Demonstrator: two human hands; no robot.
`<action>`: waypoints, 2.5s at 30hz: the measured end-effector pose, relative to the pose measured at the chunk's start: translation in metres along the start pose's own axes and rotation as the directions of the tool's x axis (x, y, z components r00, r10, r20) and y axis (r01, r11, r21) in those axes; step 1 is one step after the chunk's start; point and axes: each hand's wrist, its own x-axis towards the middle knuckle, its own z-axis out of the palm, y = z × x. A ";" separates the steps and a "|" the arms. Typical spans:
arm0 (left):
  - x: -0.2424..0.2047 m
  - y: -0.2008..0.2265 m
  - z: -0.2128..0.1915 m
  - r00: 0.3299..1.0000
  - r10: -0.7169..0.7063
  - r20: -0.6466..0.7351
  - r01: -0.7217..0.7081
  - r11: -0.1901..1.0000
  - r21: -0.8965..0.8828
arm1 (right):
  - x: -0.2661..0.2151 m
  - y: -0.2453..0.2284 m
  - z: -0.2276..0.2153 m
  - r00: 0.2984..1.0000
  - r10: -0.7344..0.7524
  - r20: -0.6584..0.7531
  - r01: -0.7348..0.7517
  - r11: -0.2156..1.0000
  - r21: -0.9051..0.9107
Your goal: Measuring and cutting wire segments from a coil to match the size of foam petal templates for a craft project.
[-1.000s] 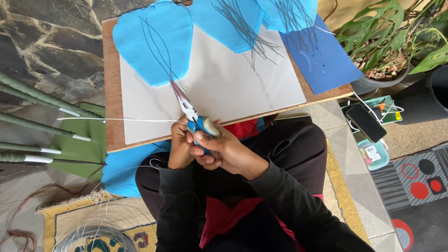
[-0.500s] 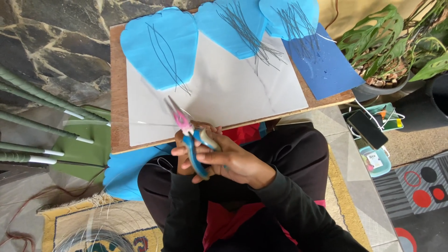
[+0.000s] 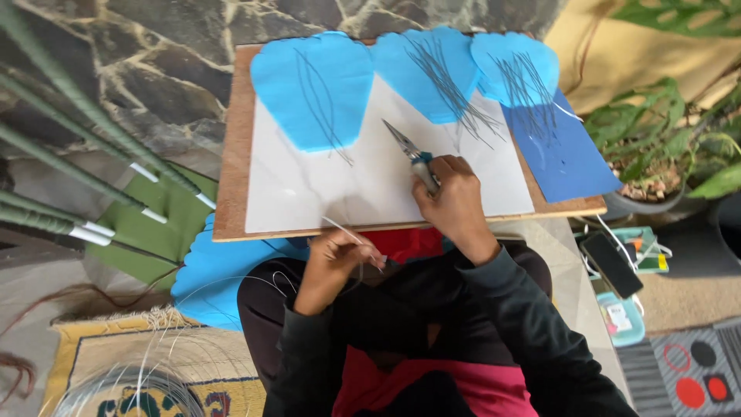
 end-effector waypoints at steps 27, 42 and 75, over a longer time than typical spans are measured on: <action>-0.006 -0.015 0.003 0.987 -0.153 0.047 0.148 0.983 0.107 | 0.000 -0.050 0.015 0.997 -0.072 0.032 0.067 0.988 0.138; -0.024 -0.004 -0.022 0.920 -0.375 -0.116 0.364 0.926 -0.105 | 0.013 -0.085 0.063 0.950 0.142 0.278 -0.256 0.863 0.436; -0.046 0.018 -0.041 0.920 -0.392 -0.012 0.389 0.915 -0.109 | 0.134 -0.018 0.138 0.974 -0.197 0.114 0.219 0.944 -0.247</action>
